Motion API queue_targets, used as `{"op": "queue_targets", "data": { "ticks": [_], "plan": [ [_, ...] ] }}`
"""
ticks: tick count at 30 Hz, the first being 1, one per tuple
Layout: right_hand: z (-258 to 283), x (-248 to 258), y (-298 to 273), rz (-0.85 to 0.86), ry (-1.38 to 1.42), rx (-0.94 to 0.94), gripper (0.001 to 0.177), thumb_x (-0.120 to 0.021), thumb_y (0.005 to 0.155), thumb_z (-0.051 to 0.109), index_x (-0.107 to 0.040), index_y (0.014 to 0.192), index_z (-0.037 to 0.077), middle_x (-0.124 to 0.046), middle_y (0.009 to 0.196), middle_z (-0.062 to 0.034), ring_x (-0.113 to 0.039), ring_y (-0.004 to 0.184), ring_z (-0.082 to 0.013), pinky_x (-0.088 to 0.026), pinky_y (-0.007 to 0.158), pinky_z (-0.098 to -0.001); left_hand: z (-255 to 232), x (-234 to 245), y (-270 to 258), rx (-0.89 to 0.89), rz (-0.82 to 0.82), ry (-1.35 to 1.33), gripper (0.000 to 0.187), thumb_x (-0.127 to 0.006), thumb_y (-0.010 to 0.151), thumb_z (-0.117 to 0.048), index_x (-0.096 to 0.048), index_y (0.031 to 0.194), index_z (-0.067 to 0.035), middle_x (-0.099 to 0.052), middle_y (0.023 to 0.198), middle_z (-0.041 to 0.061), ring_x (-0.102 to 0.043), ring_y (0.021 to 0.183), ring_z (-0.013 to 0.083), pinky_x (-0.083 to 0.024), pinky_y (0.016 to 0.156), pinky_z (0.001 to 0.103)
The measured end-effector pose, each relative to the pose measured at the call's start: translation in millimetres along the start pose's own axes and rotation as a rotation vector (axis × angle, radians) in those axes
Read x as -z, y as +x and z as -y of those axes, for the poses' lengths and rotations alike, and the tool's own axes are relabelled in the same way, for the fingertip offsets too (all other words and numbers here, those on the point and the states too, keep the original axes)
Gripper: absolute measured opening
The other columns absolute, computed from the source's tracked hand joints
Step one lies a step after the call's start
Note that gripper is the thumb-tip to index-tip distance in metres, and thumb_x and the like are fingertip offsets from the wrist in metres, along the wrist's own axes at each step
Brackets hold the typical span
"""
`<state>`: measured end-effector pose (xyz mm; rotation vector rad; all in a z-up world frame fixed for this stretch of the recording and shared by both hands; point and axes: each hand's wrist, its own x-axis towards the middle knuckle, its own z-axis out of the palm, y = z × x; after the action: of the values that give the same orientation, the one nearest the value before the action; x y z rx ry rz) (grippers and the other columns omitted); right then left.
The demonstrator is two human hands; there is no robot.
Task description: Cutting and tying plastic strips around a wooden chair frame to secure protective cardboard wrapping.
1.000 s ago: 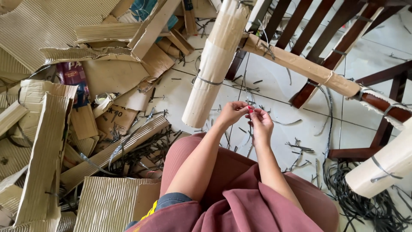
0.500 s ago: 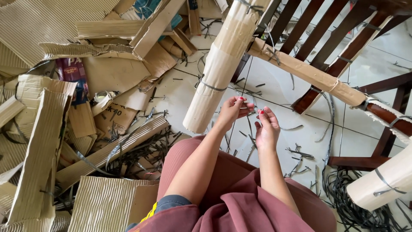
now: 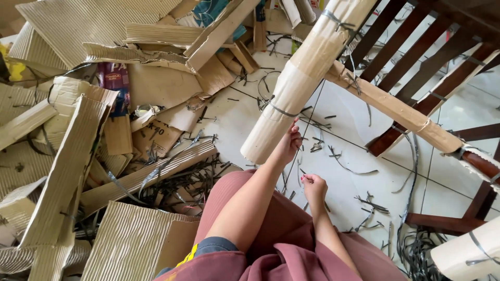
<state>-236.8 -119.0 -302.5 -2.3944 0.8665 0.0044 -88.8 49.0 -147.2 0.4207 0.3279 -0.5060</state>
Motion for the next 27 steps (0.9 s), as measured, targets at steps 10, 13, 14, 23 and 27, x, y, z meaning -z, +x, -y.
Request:
{"op": "queue_targets", "data": {
  "ticks": [10,13,14,23,27],
  "plan": [
    [32.3,45.7,-22.7,-0.066,-0.246,0.272,0.012,-0.066,0.096,0.015,-0.078,0.098,0.015,-0.078,0.091,-0.007,-0.077,0.088,-0.0293,-0.062,0.082,-0.0417,-26.8,-44.5,-79.1,0.211,0.216,-0.07,0.01,-0.066,0.102,-0.031,-0.068,0.11,-0.026,-0.017,0.068,-0.014,-0.016,0.054,0.0001,-0.021,0.043,0.011],
    [34.4,52.3,-22.7,-0.061,-0.352,0.45,0.013,-0.062,0.101,0.023,-0.073,0.103,0.017,-0.073,0.097,-0.0061,-0.076,0.093,-0.03,-0.063,0.084,-0.0433,-34.1,-52.3,-88.5,0.244,0.263,-0.143,0.008,-0.065,0.103,-0.028,-0.067,0.111,-0.027,-0.016,0.068,-0.015,-0.016,0.054,-0.0011,-0.019,0.042,0.009],
    [46.2,58.5,-22.0,-0.087,-0.211,0.442,0.018,-0.065,0.098,0.02,-0.073,0.113,0.015,-0.071,0.106,-0.0094,-0.074,0.1,-0.0335,-0.061,0.088,-0.0453,-36.0,-52.5,-89.1,0.226,0.267,-0.066,0.008,-0.064,0.104,-0.03,-0.067,0.109,-0.024,-0.016,0.067,-0.014,-0.016,0.053,-0.0013,-0.019,0.043,0.009],
    [210.6,183.7,-50.2,0.053,0.822,0.346,0.032,-0.071,0.1,0.032,-0.077,0.114,0.003,-0.073,0.088,-0.0098,-0.059,0.076,-0.012,-0.052,0.076,-0.0272,1.3,-39.5,-47.7,0.132,0.321,0.379,0.031,-0.06,0.106,-0.042,-0.065,0.088,-0.016,-0.02,0.063,-0.014,-0.019,0.052,-0.0004,-0.019,0.042,0.014],
    [221.3,202.9,-48.0,-0.06,0.735,0.399,0.006,-0.082,0.093,0.013,-0.08,0.095,0.007,-0.071,0.071,-0.0051,-0.064,0.072,-0.0081,-0.056,0.08,-0.0263,2.9,-53.0,-56.5,0.003,0.329,0.581,0.031,-0.058,0.107,-0.034,-0.065,0.085,-0.014,-0.031,0.059,-0.009,-0.031,0.053,0.0019,-0.025,0.046,0.017]
  ]
}}
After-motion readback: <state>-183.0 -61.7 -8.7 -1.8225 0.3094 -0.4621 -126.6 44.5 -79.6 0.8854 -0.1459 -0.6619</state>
